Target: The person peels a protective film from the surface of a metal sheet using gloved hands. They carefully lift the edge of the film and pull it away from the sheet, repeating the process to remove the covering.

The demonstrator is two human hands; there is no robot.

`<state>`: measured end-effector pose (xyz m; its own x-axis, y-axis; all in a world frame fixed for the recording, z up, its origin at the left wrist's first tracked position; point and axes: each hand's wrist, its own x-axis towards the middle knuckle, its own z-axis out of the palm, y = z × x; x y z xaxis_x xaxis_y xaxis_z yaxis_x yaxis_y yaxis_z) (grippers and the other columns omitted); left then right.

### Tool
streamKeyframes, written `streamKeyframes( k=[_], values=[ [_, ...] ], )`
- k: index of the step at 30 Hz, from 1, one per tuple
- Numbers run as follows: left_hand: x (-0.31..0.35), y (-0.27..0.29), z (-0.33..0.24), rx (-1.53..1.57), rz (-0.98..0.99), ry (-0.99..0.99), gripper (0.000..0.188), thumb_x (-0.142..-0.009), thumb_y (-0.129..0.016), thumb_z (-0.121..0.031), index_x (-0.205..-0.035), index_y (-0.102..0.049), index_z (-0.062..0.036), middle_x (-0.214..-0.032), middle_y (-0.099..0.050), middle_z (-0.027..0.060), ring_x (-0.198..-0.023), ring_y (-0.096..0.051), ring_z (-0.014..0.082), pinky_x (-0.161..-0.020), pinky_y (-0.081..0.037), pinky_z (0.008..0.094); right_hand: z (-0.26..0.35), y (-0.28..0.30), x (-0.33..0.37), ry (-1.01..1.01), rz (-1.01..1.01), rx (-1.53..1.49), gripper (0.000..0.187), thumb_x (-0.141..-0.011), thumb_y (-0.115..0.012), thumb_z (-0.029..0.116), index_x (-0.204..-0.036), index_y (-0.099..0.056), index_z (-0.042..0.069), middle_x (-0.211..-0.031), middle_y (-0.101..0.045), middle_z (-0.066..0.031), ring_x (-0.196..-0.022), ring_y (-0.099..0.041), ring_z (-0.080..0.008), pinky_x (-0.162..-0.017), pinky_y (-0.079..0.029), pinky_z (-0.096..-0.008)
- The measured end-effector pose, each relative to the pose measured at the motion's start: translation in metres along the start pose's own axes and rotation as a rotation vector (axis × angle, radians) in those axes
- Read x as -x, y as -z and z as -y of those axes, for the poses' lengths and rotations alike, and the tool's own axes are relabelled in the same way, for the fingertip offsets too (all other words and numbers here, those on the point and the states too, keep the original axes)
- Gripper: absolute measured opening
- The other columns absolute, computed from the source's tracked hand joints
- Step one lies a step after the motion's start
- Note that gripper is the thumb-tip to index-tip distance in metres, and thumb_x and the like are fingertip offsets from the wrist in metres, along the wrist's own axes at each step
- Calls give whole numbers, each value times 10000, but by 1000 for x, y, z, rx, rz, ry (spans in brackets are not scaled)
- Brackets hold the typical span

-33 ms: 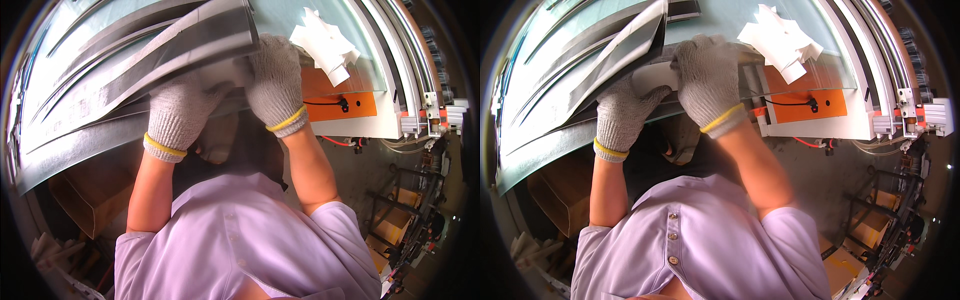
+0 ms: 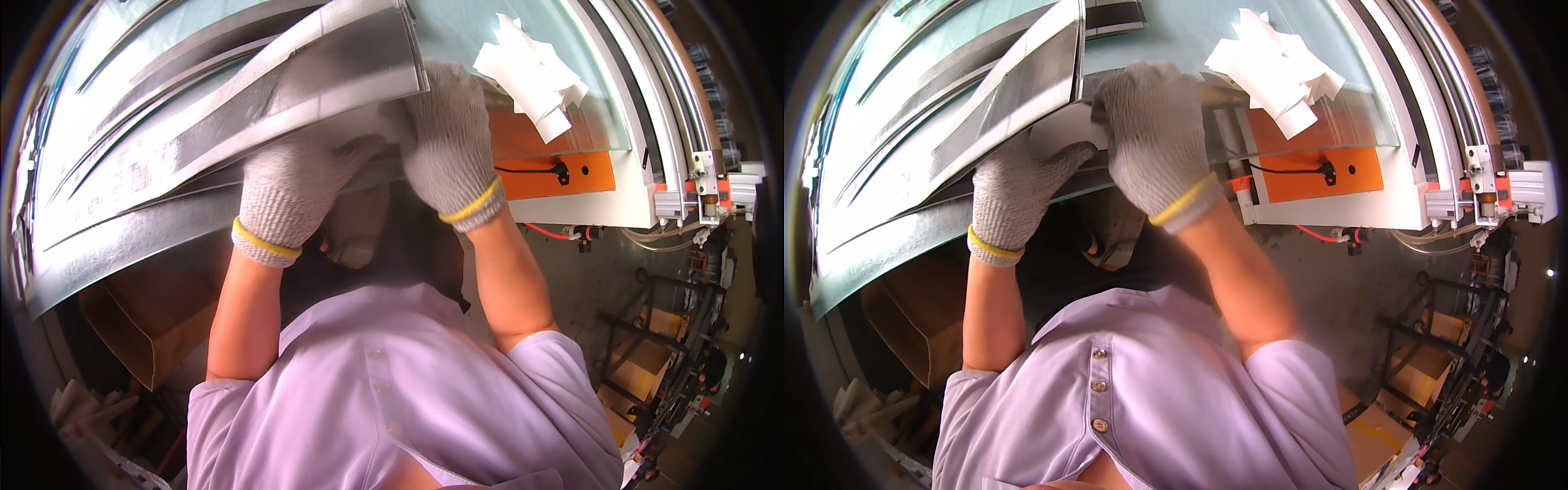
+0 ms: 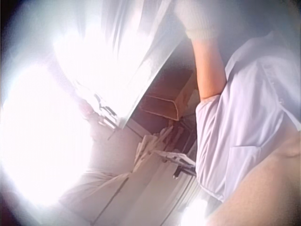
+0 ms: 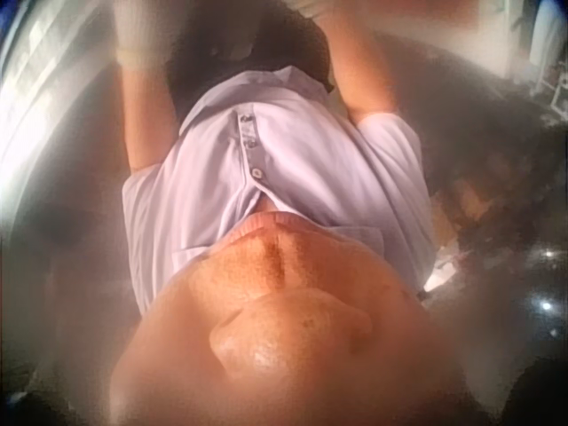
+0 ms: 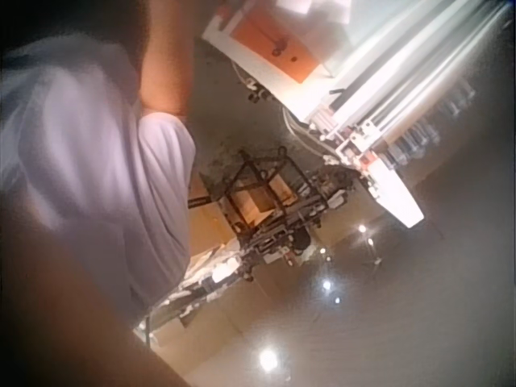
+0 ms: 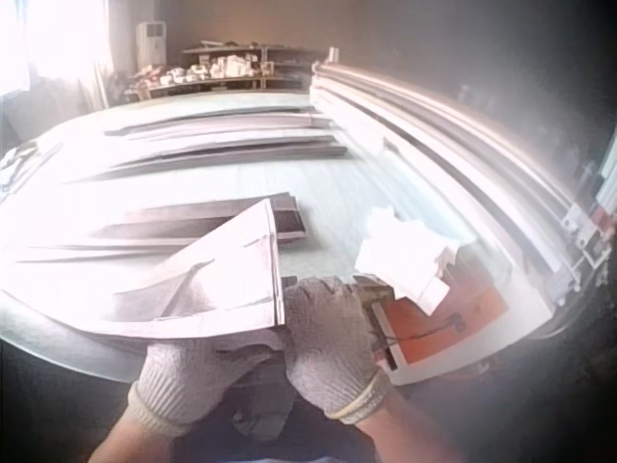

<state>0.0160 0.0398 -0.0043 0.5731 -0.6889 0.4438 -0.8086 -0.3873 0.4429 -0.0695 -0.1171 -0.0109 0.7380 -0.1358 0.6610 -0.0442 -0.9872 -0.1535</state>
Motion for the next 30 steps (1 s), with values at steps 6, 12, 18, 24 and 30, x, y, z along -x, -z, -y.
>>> streamKeyframes(
  k=[6, 12, 18, 24, 30],
  values=[
    [15, -1, 39, 34, -223, -142, 327, -935, -679, -84, -1262, -680, -84, -1170, -686, 181, -1072, -669, 376, -926, -543, 453, -17, 39, 25, -284, -240, -565, 138, -942, -658, 126, -1026, -659, 16, -992, -630, -101, -881, -604, -219, -759, -523, -380],
    [0, 4, 22, 48, -226, -132, 352, -905, -736, -152, -1239, -683, -54, -1153, -700, 183, -1078, -668, 368, -929, -535, 425, -126, 51, 30, -387, -262, 393, 350, -963, -680, 235, -1270, -681, 66, -1216, -632, -118, -1156, -603, -246, -1005, -497, -459],
    [0, 28, 0, 138, 311, 107, 774, -775, -858, -387, -1392, -563, -24, -1367, -605, 210, -1265, -573, 390, -1066, -460, 422, -76, 44, 38, -60, 115, 460, 379, -844, -772, 349, -1185, -734, 187, -1418, -543, -97, -1442, -313, -386, -1128, -295, -570],
    [0, 24, 7, -34, 286, -58, 814, -762, -850, -422, -1438, -549, -83, -1387, -595, 206, -1275, -566, 396, -1073, -460, 444, -72, 60, 48, 27, 181, 62, 463, -738, -829, 398, -1113, -716, 151, -1338, -583, -79, -1280, -498, -355, -1087, -361, -508],
    [-7, 29, -8, 22, 368, -18, 741, -757, -839, -434, -1415, -600, -190, -1369, -623, 149, -1242, -590, 383, -1037, -482, 448, -71, 58, 65, 59, 153, -126, 337, -726, -802, 194, -1031, -694, 97, -1122, -643, -87, -1068, -602, -319, -974, -446, -460]
  ],
)
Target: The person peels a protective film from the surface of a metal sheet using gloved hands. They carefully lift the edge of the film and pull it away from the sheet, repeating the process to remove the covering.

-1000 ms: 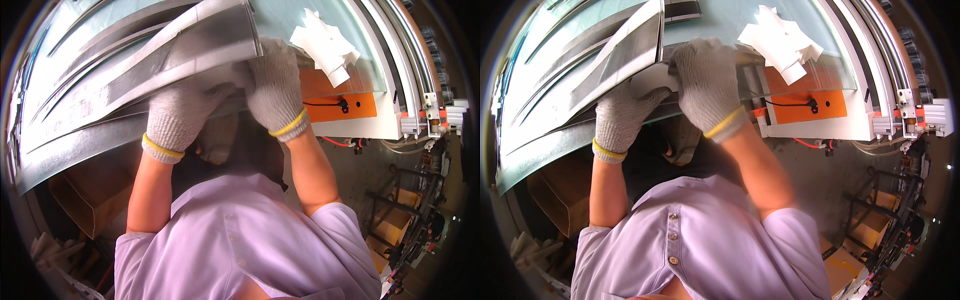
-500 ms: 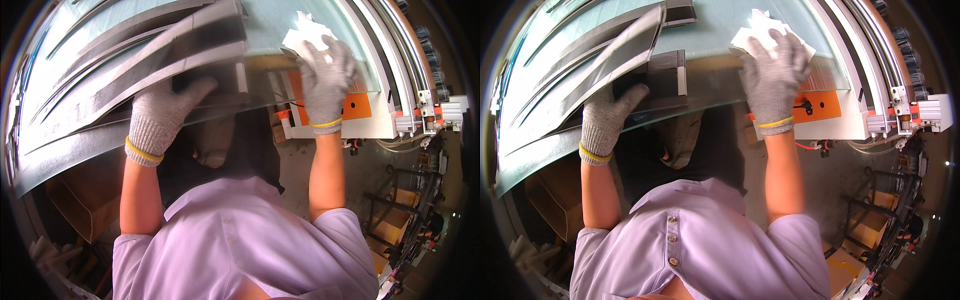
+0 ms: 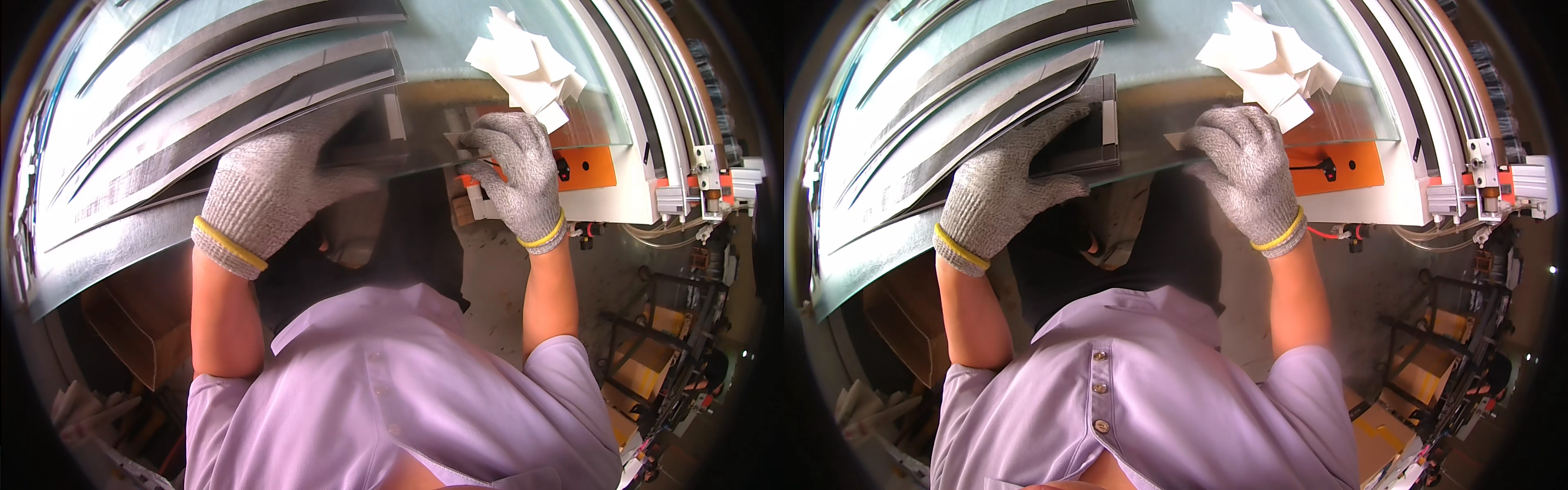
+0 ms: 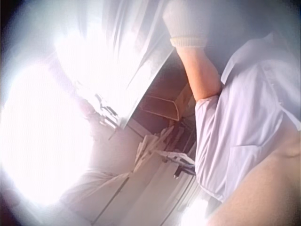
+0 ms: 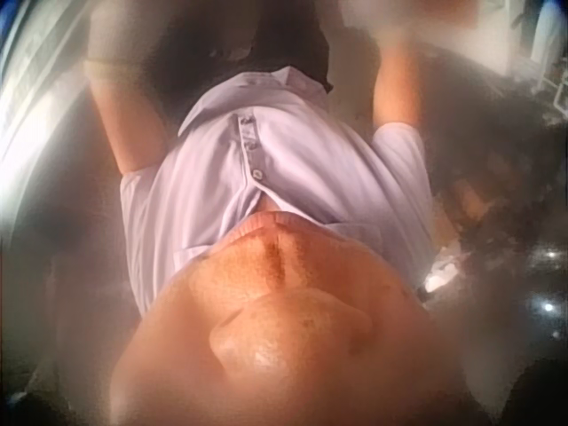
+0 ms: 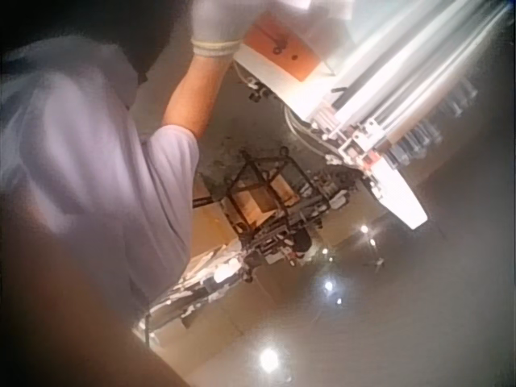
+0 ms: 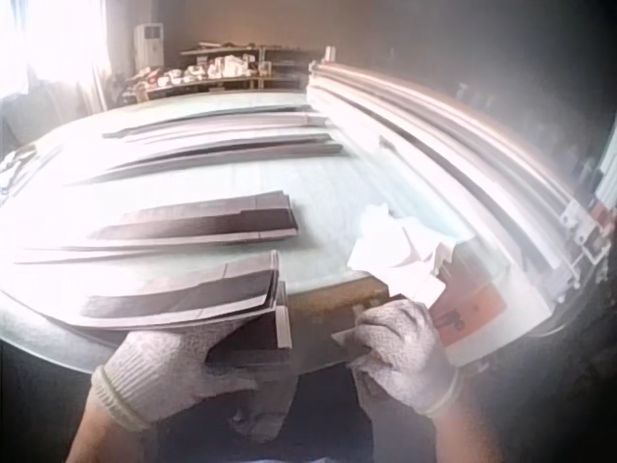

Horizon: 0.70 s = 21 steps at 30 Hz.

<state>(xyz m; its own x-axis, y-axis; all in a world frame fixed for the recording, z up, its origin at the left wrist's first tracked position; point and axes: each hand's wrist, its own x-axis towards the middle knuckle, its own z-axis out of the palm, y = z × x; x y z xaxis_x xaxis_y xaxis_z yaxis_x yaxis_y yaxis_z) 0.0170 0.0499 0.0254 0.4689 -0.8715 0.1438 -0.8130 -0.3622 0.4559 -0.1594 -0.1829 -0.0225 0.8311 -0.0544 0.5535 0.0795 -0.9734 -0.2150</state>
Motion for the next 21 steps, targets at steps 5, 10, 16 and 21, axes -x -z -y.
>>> streamKeyframes(
  k=[5, 10, 16, 21],
  values=[
    [-6, -7, -8, -135, -50, -5, 715, -735, -832, -469, -1382, -634, -238, -1308, -644, 118, -1156, -623, 375, -971, -511, 458, 8, 0, -2, -11, -55, -65, 245, -711, -782, 103, -942, -702, 100, -1010, -652, -71, -971, -619, -307, -906, -468, -446],
    [-8, -13, -11, -333, -125, -84, 715, -719, -832, -480, -1373, -639, -264, -1209, -645, 131, -1088, -641, 360, -916, -531, 450, 8, 2, -5, 5, -60, -88, 223, -693, -784, 82, -903, -707, 96, -969, -656, -71, -929, -628, -302, -871, -482, -438],
    [-10, -14, -17, -221, -54, 39, 742, -730, -834, -485, -1392, -616, -231, -1225, -651, 164, -1104, -647, 371, -949, -527, 467, 6, 5, -7, -119, -79, -274, 186, -739, -759, 9, -914, -700, 30, -900, -662, -112, -842, -651, -314, -784, -530, -396],
    [-5, -22, -3, -101, -140, 22, 759, -753, -841, -475, -1402, -598, -166, -1307, -644, 187, -1161, -642, 384, -1000, -517, 456, 27, -20, -27, -424, -273, -596, 66, -864, -705, 11, -927, -705, -10, -854, -684, -163, -764, -673, -328, -741, -542, -356]
  ],
)
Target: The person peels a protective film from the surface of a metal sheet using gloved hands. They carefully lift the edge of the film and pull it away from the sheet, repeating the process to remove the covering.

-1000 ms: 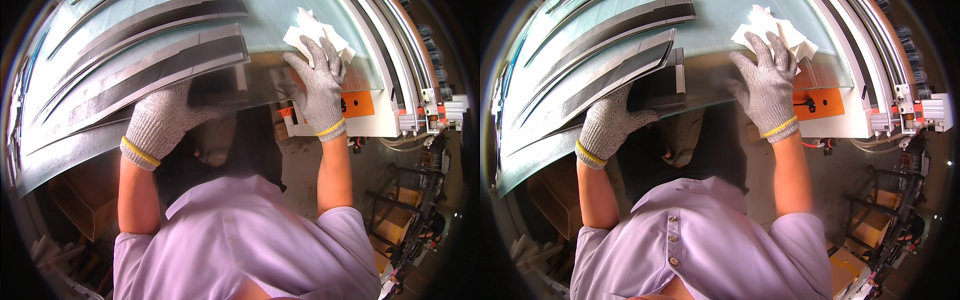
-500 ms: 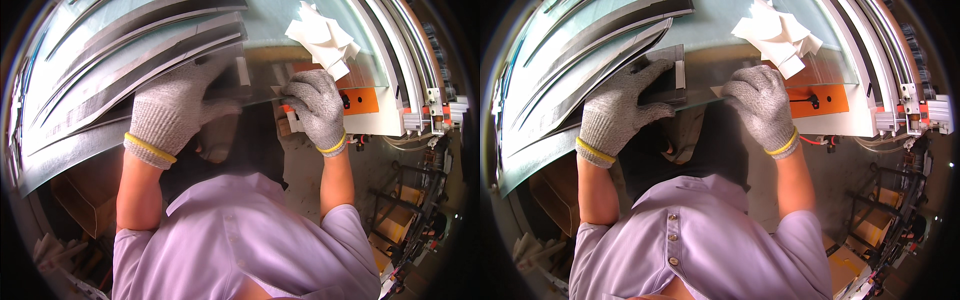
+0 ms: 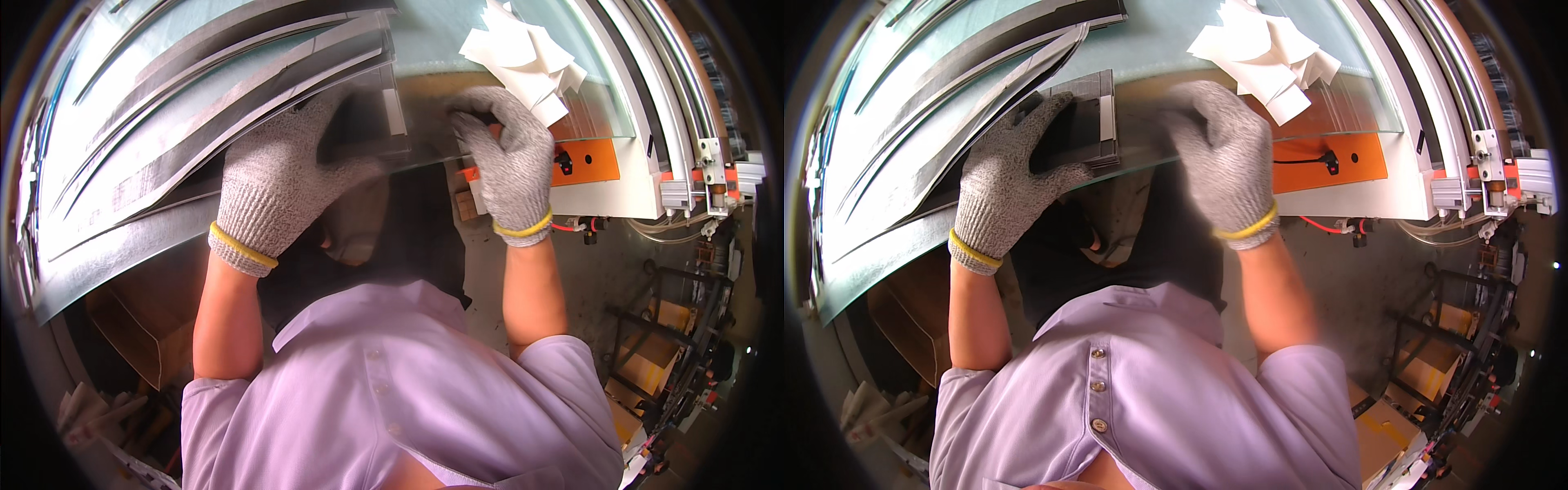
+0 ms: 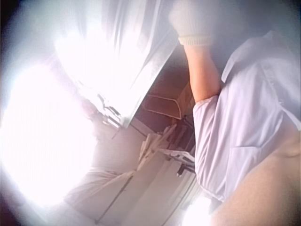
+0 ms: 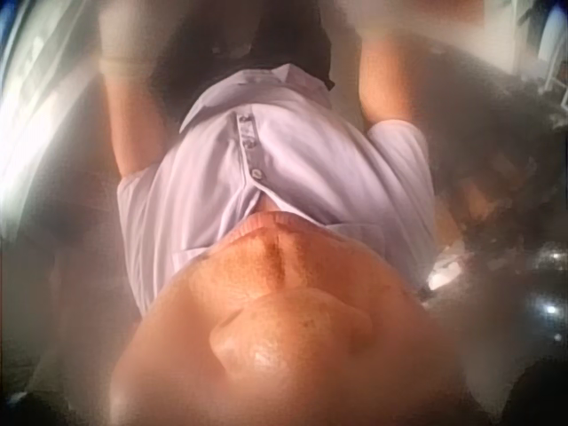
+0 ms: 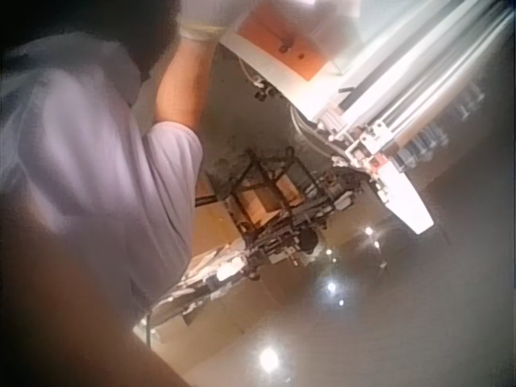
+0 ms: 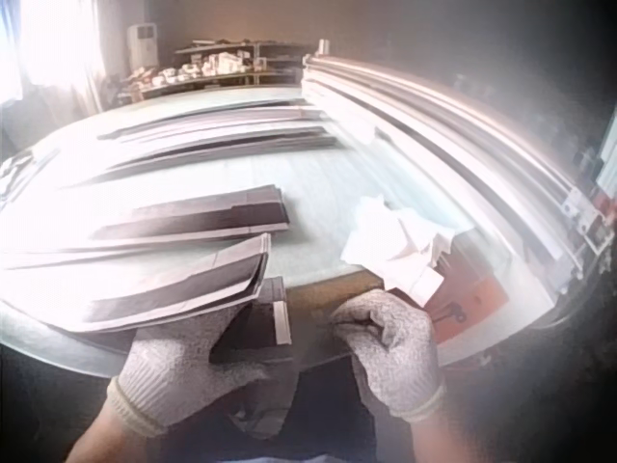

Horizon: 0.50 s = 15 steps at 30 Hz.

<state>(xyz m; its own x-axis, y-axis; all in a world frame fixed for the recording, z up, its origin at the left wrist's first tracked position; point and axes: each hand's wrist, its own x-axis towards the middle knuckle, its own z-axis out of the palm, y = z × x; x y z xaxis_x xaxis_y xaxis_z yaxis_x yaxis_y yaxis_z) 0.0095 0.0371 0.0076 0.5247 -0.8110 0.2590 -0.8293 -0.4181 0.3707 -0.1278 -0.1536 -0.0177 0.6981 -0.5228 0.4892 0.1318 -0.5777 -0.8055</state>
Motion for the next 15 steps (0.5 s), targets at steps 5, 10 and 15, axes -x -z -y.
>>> streamKeyframes(
  k=[5, 10, 15],
  values=[
    [2, -4, 8, 51, -69, -72, 784, -745, -847, -477, -1402, -595, -132, -1304, -659, 184, -1196, -636, 376, -1021, -508, 456, 13, -17, -13, 81, 73, 157, 125, -850, -741, 125, -898, -723, 10, -876, -717, -152, -803, -696, -353, -742, -546, -406],
    [3, -4, 4, 10, -151, -153, 739, -762, -854, -417, -1362, -614, -58, -1304, -661, 185, -1175, -645, 382, -1001, -516, 455, 18, -21, -17, 15, 96, 123, 137, -861, -739, 130, -903, -727, -1, -875, -720, -158, -792, -706, -310, -733, -545, -369],
    [21, 2, -3, 28, -399, -480, 431, -691, -814, -136, -1093, -746, 1, -1037, -714, 147, -972, -699, 324, -879, -552, 413, 22, -20, -19, -138, 56, -130, 132, -915, -711, 82, -986, -724, -28, -880, -740, -115, -786, -692, -151, -737, -538, -286]
  ],
)
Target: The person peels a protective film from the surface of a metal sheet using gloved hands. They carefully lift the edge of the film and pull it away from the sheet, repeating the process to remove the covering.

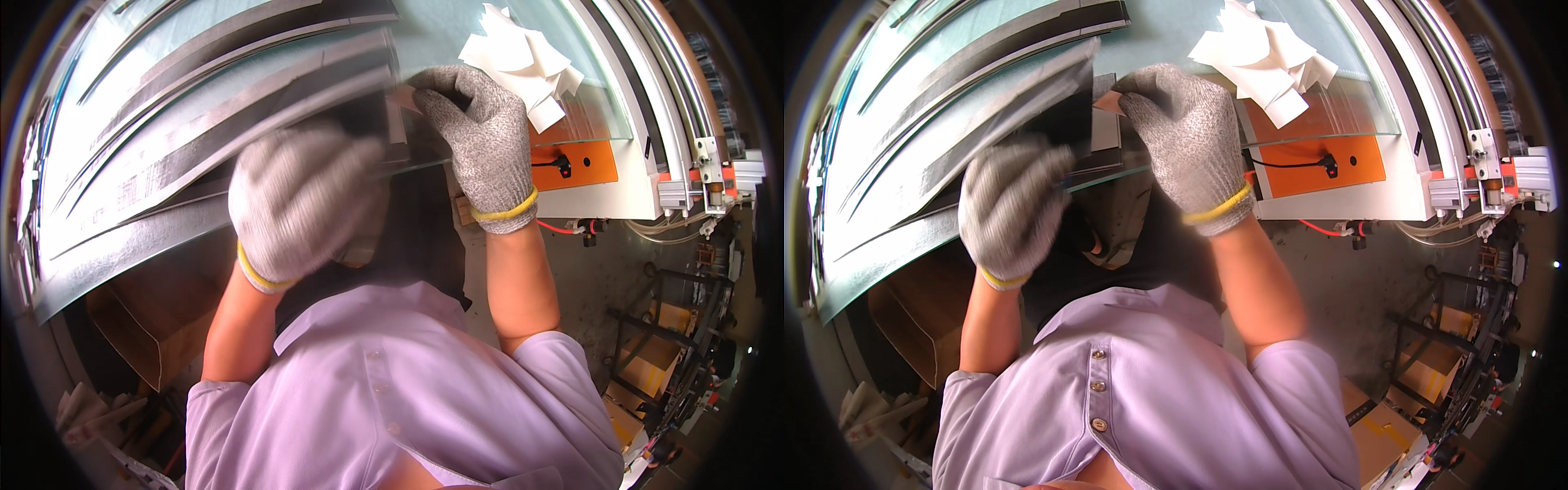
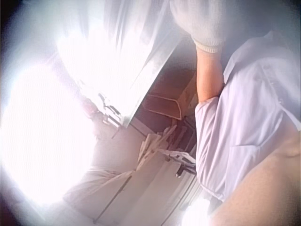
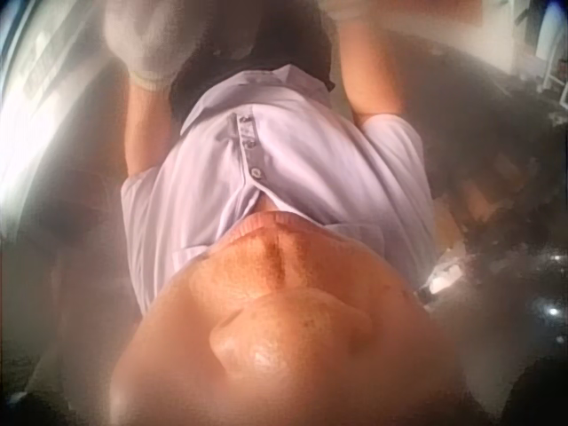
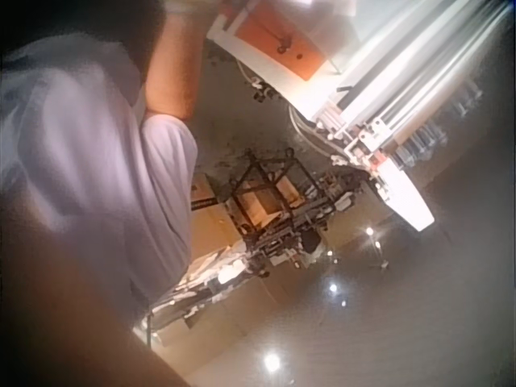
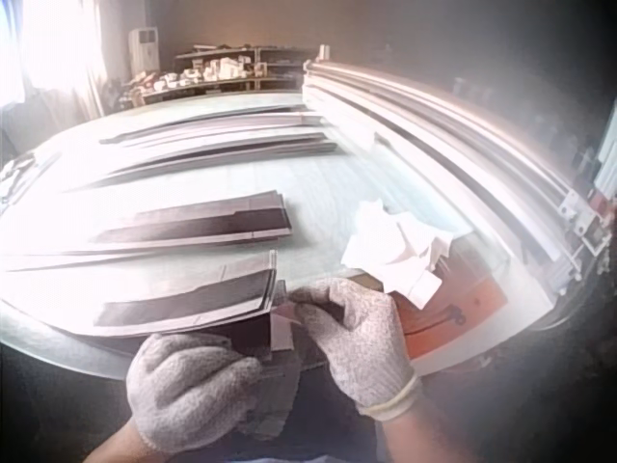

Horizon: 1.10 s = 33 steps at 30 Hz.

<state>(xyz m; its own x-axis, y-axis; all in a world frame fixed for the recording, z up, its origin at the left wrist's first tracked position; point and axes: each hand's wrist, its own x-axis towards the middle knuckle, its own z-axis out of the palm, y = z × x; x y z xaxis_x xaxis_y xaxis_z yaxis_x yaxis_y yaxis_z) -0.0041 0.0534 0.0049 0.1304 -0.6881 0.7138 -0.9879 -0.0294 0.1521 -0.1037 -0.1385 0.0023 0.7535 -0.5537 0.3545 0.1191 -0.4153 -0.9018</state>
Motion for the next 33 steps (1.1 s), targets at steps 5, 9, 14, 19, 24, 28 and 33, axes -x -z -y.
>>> streamKeyframes(
  k=[5, 9, 14, 19, 24, 28, 33],
  values=[
    [-4, -17, -38, 82, 121, 74, 413, -777, -730, -124, -1163, -698, 18, -1175, -675, 197, -1098, -670, 375, -946, -531, 448, 15, -12, -5, -85, 17, -245, 115, -930, -684, 22, -1024, -731, -22, -891, -739, -62, -825, -671, -110, -755, -535, -256],
    [0, -29, -32, -145, 166, 394, 420, -927, -647, -136, -1334, -624, -34, -1337, -613, 204, -1193, -581, 421, -1074, -434, 483, 5, -12, -8, 12, -34, -123, 128, -935, -680, 11, -1048, -727, -27, -953, -739, -64, -881, -671, -113, -823, -531, -254],
    [3, -21, -27, -191, 138, 485, 391, -885, -752, -192, -1240, -694, -39, -1187, -688, 190, -1077, -646, 397, -947, -506, 454, -17, -8, -6, 99, -37, 207, 120, -908, -692, -18, -1022, -724, -44, -935, -739, -83, -882, -692, -136, -829, -545, -276],
    [1, -12, -15, -96, -38, 525, 374, -924, -673, -60, -1294, -658, -4, -1219, -696, 201, -1125, -672, 364, -994, -508, 406, -13, -8, 3, 131, -43, 350, 115, -898, -688, -34, -1006, -725, -39, -907, -738, -101, -818, -701, -147, -788, -555, -280],
    [1, -14, -13, -78, -42, 537, 364, -931, -654, -43, -1292, -655, 10, -1201, -702, 202, -1124, -678, 351, -994, -509, 404, -10, -9, 1, 108, -28, 304, 118, -910, -681, -28, -1017, -728, -41, -915, -740, -88, -835, -694, -129, -791, -548, -263],
    [1, -17, -17, -96, -3, 524, 360, -904, -693, -45, -1259, -675, 5, -1178, -706, 205, -1079, -682, 362, -963, -520, 407, -11, -10, -1, 4, -5, 91, 131, -917, -678, -31, -1036, -731, -44, -941, -740, -71, -847, -683, -117, -799, -539, -247],
    [-1, -6, -11, -5, -175, -27, 374, -784, -784, -93, -1139, -729, 8, -1049, -725, 156, -964, -701, 319, -864, -559, 423, -3, -17, -4, -54, -52, -125, 122, -899, -714, 25, -1006, -739, -27, -916, -762, -120, -826, -717, -145, -759, -558, -288]
  ],
)
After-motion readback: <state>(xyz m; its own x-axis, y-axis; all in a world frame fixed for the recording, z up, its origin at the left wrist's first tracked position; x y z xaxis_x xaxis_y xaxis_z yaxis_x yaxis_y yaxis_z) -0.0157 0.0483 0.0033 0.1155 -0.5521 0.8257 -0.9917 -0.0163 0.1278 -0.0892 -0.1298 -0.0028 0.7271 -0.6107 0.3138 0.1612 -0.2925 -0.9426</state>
